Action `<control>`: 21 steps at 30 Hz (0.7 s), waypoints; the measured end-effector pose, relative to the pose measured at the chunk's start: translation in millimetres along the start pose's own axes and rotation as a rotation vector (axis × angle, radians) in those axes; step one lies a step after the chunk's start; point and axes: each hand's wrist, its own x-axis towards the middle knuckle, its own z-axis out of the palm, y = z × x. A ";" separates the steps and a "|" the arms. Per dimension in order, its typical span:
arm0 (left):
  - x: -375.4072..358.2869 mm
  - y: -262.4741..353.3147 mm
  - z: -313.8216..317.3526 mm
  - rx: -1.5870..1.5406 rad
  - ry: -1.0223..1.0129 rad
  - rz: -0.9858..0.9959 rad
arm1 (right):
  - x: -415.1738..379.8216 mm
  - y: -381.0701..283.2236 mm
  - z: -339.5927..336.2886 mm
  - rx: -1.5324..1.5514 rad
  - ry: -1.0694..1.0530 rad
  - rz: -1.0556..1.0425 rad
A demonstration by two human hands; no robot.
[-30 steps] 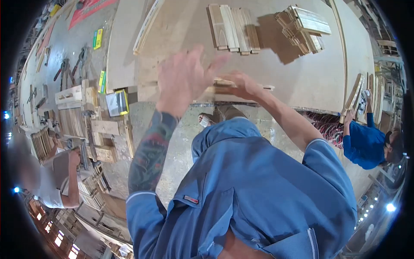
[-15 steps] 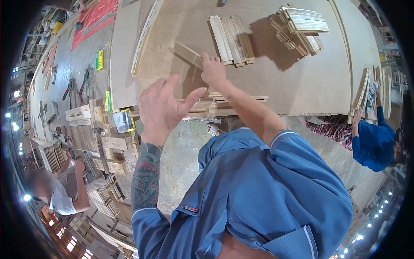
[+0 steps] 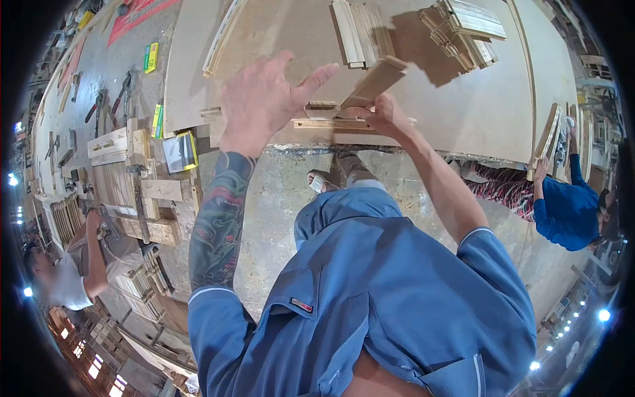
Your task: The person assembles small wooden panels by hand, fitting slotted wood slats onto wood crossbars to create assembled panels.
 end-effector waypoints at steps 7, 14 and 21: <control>0.2 -0.6 -1.1 -0.038 0.028 0.025 | -12.7 -3.2 13.4 -0.241 0.004 -0.092; 17.3 89.8 25.0 -0.290 0.130 0.383 | -7.5 34.5 36.8 0.033 0.130 -0.204; 10.3 114.8 41.8 -0.055 -0.066 0.392 | 26.3 31.7 -38.8 -0.113 -0.185 -0.053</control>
